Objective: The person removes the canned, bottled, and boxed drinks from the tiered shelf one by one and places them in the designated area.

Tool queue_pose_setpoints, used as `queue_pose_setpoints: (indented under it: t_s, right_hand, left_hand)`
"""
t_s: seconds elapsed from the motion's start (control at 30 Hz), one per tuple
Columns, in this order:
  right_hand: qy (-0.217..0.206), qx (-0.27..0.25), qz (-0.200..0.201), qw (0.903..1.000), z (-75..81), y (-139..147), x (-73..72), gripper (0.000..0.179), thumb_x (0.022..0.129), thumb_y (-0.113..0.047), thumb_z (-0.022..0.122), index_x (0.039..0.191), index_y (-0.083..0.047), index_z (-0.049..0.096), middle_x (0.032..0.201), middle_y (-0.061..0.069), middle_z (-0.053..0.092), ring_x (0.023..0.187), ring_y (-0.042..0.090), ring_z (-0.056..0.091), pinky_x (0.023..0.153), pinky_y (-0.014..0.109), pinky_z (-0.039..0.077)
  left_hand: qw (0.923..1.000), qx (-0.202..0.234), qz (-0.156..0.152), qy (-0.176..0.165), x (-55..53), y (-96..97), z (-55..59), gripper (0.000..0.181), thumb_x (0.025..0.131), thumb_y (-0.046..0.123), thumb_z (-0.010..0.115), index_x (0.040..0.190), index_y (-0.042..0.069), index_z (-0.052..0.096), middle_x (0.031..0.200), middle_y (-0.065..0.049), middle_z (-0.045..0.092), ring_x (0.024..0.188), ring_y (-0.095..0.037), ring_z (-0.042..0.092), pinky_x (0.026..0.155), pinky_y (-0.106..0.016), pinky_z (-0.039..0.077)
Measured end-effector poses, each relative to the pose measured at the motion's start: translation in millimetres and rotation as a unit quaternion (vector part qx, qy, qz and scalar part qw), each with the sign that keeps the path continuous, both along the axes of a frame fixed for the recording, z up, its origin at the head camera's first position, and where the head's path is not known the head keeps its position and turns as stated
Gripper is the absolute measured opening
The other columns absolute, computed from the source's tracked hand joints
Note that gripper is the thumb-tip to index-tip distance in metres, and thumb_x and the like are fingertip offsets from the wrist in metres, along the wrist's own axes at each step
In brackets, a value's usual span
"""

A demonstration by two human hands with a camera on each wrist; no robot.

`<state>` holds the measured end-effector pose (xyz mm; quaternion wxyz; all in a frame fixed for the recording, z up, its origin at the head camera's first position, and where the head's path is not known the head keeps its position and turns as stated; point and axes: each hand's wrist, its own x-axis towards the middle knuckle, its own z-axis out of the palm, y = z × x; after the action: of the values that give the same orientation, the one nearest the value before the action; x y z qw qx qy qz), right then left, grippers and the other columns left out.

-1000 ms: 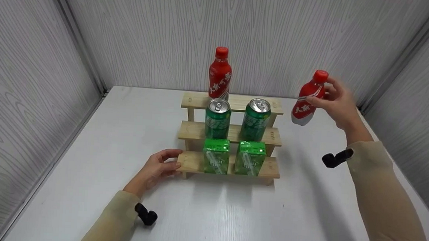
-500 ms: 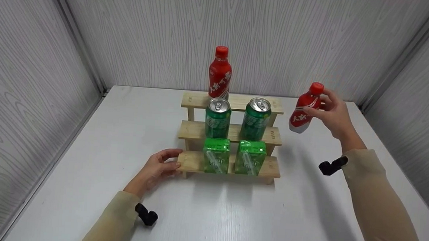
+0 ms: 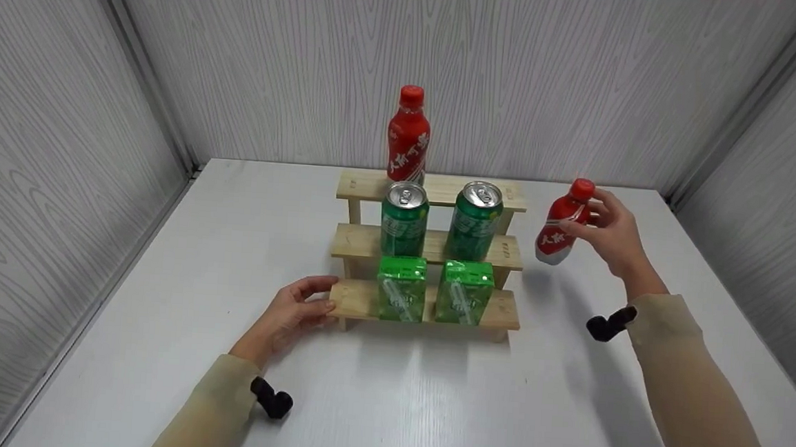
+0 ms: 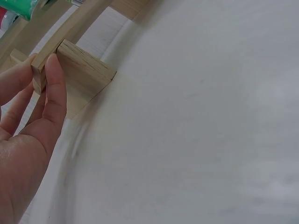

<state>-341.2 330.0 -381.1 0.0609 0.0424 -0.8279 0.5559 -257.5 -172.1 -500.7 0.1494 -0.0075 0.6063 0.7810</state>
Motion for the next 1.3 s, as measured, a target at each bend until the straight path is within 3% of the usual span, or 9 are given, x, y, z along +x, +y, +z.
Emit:
queue_pose_setpoints:
  t_s: [0.5,0.83,1.13,1.3]
  right_hand:
    - [0.004,0.002,-0.013,0.9999,-28.7,2,2.0,0.075,0.076,-0.032,0.077,0.139,-0.019,0.037,0.136,0.012,0.045,0.117,0.027,0.045,0.097,0.048,0.039]
    - [-0.025,0.000,-0.018,0.9995,-45.9,4,0.3,0.078,0.077,-0.032,0.076,0.141,-0.019,0.034,0.139,0.013,0.041,0.121,0.029,0.042,0.097,0.048,0.039]
    - [-0.035,0.004,-0.016,0.9992,-52.7,7,2.3,0.080,0.074,-0.037,0.077,0.140,-0.020,0.035,0.139,0.013,0.041,0.120,0.030,0.043,0.096,0.047,0.039]
    - [-0.046,-0.006,-0.005,0.9989,-44.1,4,8.6,0.076,0.080,-0.028,0.075,0.141,-0.017,0.032,0.141,0.015,0.038,0.122,0.032,0.040,0.098,0.048,0.038]
  left_hand:
    - [1.0000,0.006,-0.003,-0.003,0.3,-1.4,0.2,0.056,0.074,0.005,0.077,0.125,0.004,0.053,0.128,-0.012,0.048,0.096,-0.025,0.057,0.075,-0.033,0.052]
    - [0.9997,0.016,0.001,-0.018,2.9,-0.6,-1.4,0.057,0.074,0.005,0.077,0.126,0.006,0.053,0.129,-0.011,0.046,0.100,-0.026,0.055,0.075,-0.033,0.052]
    - [0.9993,0.027,0.000,-0.025,3.4,0.0,-0.2,0.058,0.073,0.006,0.078,0.126,0.006,0.053,0.129,-0.012,0.046,0.103,-0.027,0.054,0.078,-0.035,0.051]
    - [0.9995,0.022,-0.001,-0.022,2.6,-0.4,1.1,0.057,0.074,0.006,0.077,0.126,0.006,0.053,0.129,-0.011,0.046,0.103,-0.026,0.054,0.079,-0.034,0.051]
